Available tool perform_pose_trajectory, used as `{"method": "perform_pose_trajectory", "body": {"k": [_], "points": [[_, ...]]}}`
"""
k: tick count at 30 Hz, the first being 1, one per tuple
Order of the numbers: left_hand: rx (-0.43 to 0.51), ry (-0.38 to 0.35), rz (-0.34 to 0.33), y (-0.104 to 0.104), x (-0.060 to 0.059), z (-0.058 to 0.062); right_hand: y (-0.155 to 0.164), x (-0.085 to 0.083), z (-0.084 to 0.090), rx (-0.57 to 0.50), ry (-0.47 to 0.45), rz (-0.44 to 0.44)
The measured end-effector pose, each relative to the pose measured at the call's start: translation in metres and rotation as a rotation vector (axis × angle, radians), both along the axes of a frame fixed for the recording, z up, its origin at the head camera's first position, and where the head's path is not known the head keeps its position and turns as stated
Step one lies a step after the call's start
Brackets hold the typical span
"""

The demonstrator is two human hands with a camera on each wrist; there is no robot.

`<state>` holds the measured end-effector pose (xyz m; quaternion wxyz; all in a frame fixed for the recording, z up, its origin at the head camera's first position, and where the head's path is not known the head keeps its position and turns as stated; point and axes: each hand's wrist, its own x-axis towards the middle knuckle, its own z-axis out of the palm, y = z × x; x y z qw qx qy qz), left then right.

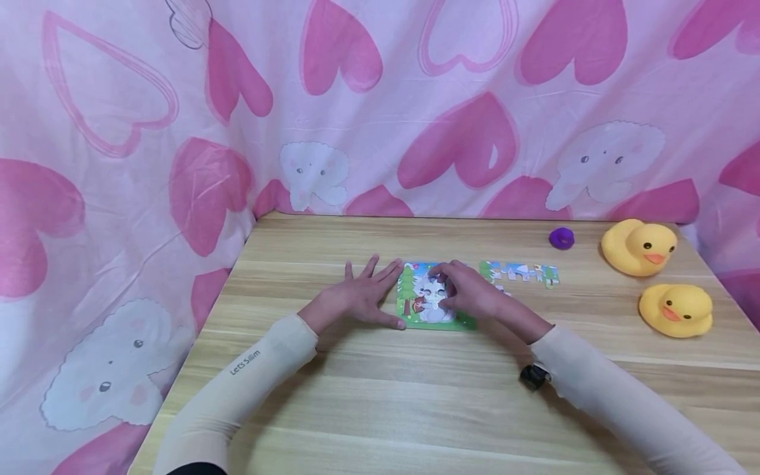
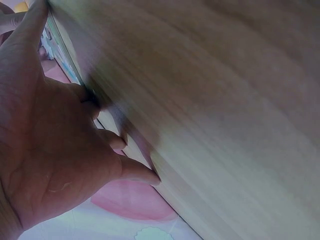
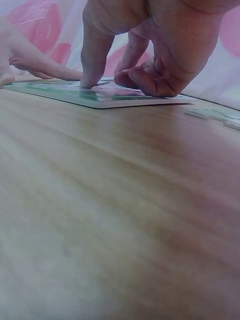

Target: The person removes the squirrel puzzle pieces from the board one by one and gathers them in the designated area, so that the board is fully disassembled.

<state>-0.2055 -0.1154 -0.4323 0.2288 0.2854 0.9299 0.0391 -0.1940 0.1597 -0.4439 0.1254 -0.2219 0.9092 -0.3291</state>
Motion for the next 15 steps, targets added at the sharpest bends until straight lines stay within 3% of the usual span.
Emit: {"method": "perform_pose_trajectory", "body": {"k": [8, 15], "points": [[-0.005, 0.000, -0.007, 0.0003, -0.0009, -0.0005, 0.0020, -0.0055, 0.0026, 0.032, 0.006, 0.018], [-0.008, -0.018, 0.006, 0.0008, -0.0018, -0.0014, 0.0079, -0.0048, 0.0018, -0.003, -0.018, -0.007]]}}
